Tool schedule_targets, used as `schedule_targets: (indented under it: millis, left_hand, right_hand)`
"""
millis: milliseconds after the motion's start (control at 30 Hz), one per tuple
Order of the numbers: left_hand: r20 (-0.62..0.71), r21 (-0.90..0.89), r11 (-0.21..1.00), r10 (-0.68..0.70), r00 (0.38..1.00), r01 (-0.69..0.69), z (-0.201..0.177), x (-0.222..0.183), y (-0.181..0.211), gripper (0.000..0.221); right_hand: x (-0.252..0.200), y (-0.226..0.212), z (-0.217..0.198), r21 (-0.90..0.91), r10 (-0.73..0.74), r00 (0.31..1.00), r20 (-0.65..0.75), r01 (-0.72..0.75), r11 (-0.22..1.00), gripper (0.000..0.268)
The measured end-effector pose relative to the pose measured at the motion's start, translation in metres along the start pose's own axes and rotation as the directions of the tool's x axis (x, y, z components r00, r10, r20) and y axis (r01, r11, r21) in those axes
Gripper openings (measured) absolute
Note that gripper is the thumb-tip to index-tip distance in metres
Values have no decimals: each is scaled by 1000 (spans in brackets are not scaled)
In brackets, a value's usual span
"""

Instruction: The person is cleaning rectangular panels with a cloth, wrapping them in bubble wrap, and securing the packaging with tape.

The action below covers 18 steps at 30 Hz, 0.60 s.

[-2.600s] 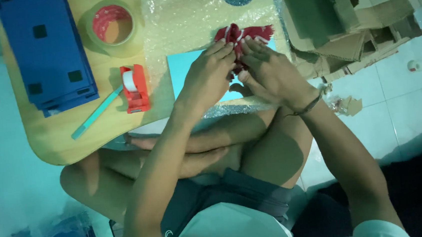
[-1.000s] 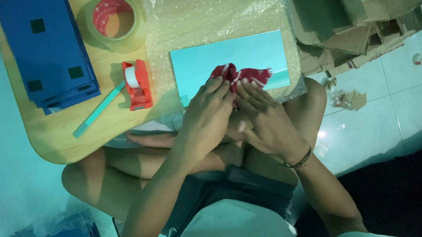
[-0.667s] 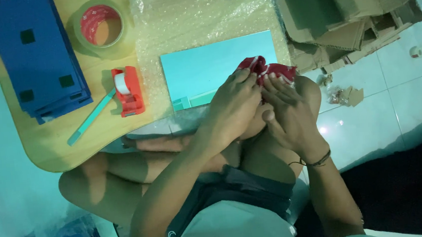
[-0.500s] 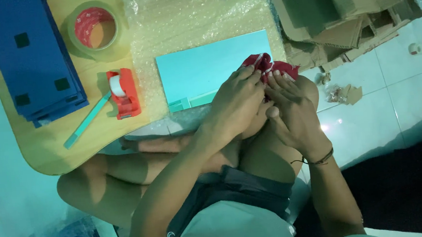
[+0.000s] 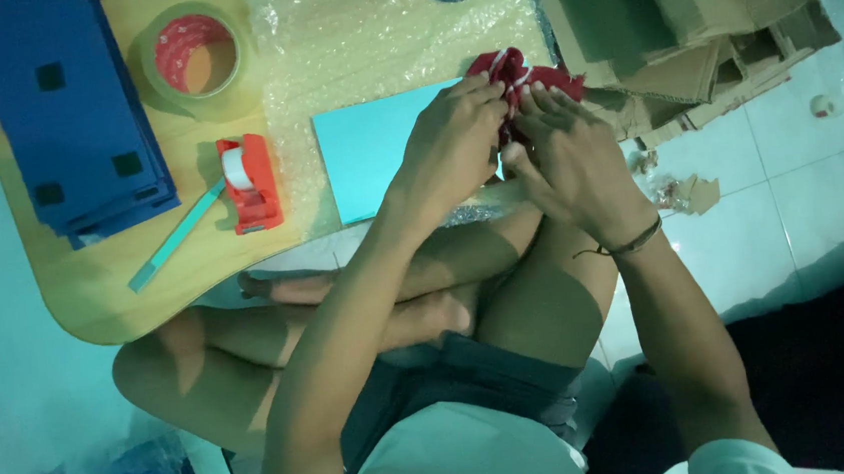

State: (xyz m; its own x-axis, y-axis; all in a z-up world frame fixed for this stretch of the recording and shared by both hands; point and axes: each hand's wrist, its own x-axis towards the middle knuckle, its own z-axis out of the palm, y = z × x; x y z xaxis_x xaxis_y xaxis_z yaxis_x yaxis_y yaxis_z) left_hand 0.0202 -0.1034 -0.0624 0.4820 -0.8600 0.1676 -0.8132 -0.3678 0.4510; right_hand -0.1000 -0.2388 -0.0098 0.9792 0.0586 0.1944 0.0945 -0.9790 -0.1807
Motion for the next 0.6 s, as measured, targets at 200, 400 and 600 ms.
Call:
schedule_targets:
  millis: [200,400,600]
  left_hand:
    - [11,-10,999,-37,999,37,2,-6,-12,60]
    - [-77,-5,995,-103,992,103,-41,-42,-19,37]
    - [-55,-35,986,-166,985,165,-70,-81,-37,63]
  right_hand:
    - [16,-9,-3,-61,-2,997,83,7,998,60]
    - [32,-33,4,-5,-22,991,133,23,1000,66]
    - [52,-73,10,112,-137,989,57,130,985,74]
